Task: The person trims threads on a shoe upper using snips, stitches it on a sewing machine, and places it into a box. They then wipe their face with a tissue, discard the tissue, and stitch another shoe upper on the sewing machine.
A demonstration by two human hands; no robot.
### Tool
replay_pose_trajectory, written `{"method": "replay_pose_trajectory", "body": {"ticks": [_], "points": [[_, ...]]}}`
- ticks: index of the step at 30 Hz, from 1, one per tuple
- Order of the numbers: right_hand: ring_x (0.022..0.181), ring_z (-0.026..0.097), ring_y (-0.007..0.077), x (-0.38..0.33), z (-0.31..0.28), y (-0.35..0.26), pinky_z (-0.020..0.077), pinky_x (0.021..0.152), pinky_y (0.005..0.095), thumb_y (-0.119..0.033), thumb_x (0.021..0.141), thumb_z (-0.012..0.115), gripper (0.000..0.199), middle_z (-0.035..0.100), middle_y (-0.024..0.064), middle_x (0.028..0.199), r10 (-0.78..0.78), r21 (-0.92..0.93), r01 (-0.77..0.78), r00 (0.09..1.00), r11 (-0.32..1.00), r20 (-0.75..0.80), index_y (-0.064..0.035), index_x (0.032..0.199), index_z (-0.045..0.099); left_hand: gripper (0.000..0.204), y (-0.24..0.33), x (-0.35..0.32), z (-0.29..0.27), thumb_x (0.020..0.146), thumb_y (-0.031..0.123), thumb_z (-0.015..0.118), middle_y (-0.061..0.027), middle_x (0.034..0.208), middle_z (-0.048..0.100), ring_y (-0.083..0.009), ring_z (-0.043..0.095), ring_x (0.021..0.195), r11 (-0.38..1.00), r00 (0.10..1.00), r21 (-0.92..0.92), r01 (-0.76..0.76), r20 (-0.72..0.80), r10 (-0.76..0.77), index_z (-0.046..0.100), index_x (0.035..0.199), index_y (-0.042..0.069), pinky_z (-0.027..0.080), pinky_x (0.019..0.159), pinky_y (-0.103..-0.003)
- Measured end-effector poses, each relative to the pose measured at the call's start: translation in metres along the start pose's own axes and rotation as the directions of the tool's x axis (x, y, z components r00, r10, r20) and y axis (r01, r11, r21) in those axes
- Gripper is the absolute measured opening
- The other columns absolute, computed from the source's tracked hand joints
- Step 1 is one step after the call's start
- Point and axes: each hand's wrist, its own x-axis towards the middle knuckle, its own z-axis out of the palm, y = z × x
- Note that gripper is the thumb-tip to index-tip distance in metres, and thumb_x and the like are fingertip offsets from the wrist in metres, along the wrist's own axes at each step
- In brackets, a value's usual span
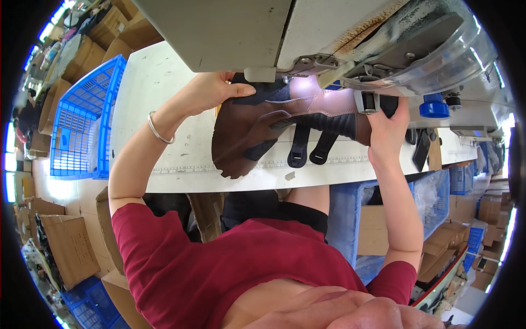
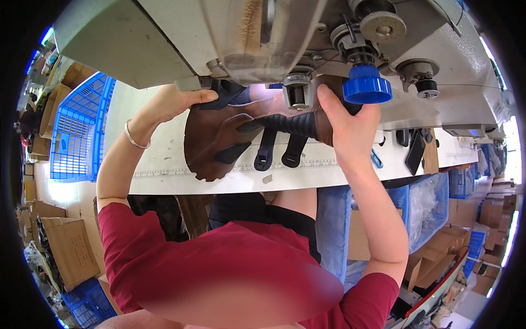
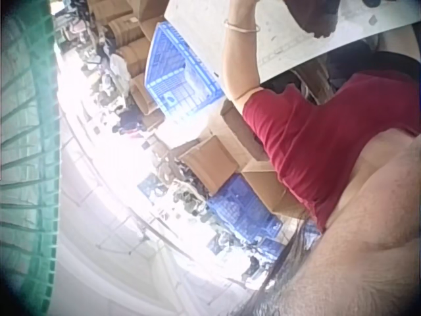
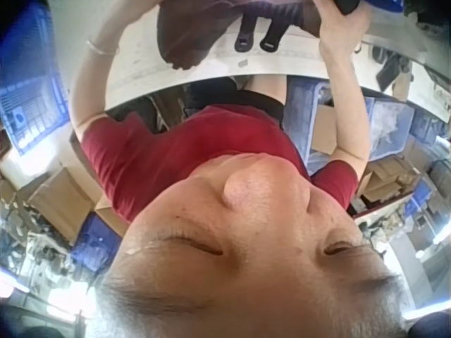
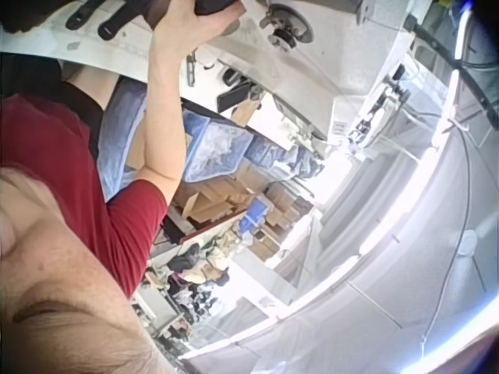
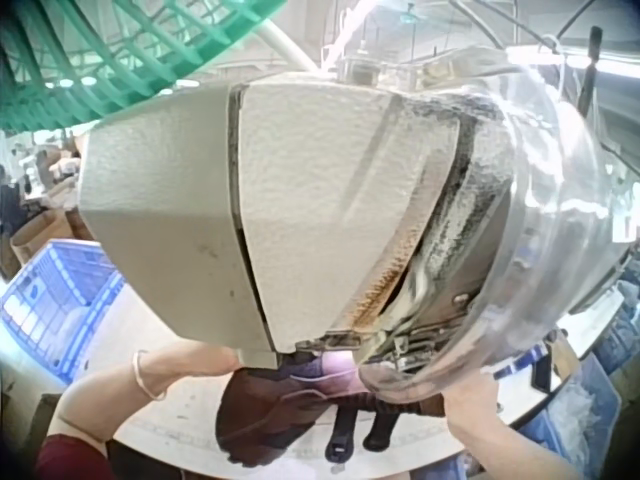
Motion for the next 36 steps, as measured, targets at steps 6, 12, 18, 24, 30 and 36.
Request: {"method": "replay_pose_trajectory", "body": {"ticks": [6, 12, 18, 24, 30, 36], "points": [[0.081, 0.057, 0.0103, 0.012, -0.002, -0.001, 0.0453, 0.073, 0.0262, -0.006, 0.077, 0.071, 0.028, 0.061, 0.0033, 0.092, 0.087, 0.072, -0.090, 0.995, 0.993, 0.054, -0.0025, 0.100, 0.055, 0.027, -0.006, -0.001, 0.001, 0.076, 0.012, 0.076, 0.0055, 0.065, 0.031, -0.0079, 0.028, 0.056, 0.993, 0.992, -0.003, 0.115, -0.058, -0.115, 0.051, 0.079, 0.001, 0.026, 0.046, -0.025], [0.079, 0.059, 0.0109, 0.030, -0.013, 0.010, 0.0465, 0.070, 0.0272, -0.006, 0.077, 0.071, 0.016, 0.063, 0.0037, 0.086, 0.102, 0.038, -0.108, 0.987, 0.993, 0.126, -0.0035, 0.089, 0.061, 0.033, 0.011, -0.012, 0.005, 0.079, 0.015, 0.072, -0.0017, 0.090, 0.064, -0.0099, 0.057, 0.075, 0.945, 0.959, -0.161, 0.283, 0.051, -0.279, 0.063, 0.108, 0.002, 0.047, 0.059, -0.024], [0.091, 0.054, 0.0184, 0.028, -0.022, 0.008, 0.0416, 0.083, 0.0312, -0.008, 0.088, 0.055, 0.013, 0.059, 0.0071, 0.094, 0.025, -0.137, 0.009, 0.969, 0.991, 0.245, 0.0000, 0.098, 0.059, 0.028, 0.017, -0.014, 0.011, 0.081, 0.002, 0.066, -0.0077, 0.085, 0.064, -0.0107, 0.060, 0.070, 0.962, 0.980, -0.189, 0.197, 0.001, -0.200, 0.057, 0.107, -0.006, 0.052, 0.062, -0.024], [0.098, 0.053, 0.0310, -0.007, -0.036, 0.021, 0.0367, 0.091, 0.0387, -0.019, 0.085, 0.061, 0.022, 0.060, 0.0135, 0.096, -0.368, -0.713, 0.359, 0.917, 0.602, 0.151, -0.0052, 0.101, 0.063, 0.026, -0.007, -0.017, 0.009, 0.086, 0.011, 0.063, -0.0066, 0.089, 0.065, -0.0123, 0.063, 0.076, 0.801, 0.936, -0.485, 0.352, 0.160, -0.314, 0.058, 0.107, -0.003, 0.054, 0.068, -0.024], [0.093, 0.055, 0.0085, -0.022, -0.014, 0.008, 0.0343, 0.098, 0.0384, -0.020, 0.076, 0.058, 0.044, 0.061, -0.0107, 0.111, -0.418, -0.640, 0.720, 0.513, -0.266, 0.750, -0.0276, 0.118, 0.061, 0.030, -0.030, -0.008, 0.011, 0.087, 0.019, 0.064, -0.0077, 0.100, 0.065, -0.0134, 0.064, 0.088, 0.501, 0.863, -0.703, 0.505, 0.392, -0.320, 0.059, 0.110, 0.000, 0.054, 0.079, -0.027], [0.077, 0.061, 0.0270, 0.051, -0.016, 0.005, 0.0458, 0.062, 0.0361, -0.027, 0.082, 0.057, 0.025, 0.062, 0.0123, 0.081, -0.118, -0.514, 0.730, 0.619, 0.450, 0.777, -0.0076, 0.096, 0.064, 0.029, -0.019, -0.028, 0.045, 0.086, 0.017, 0.066, -0.0073, 0.098, 0.066, -0.0136, 0.065, 0.087, 0.464, 0.916, -0.794, 0.392, 0.291, -0.276, 0.060, 0.107, -0.002, 0.055, 0.077, -0.028]]}}
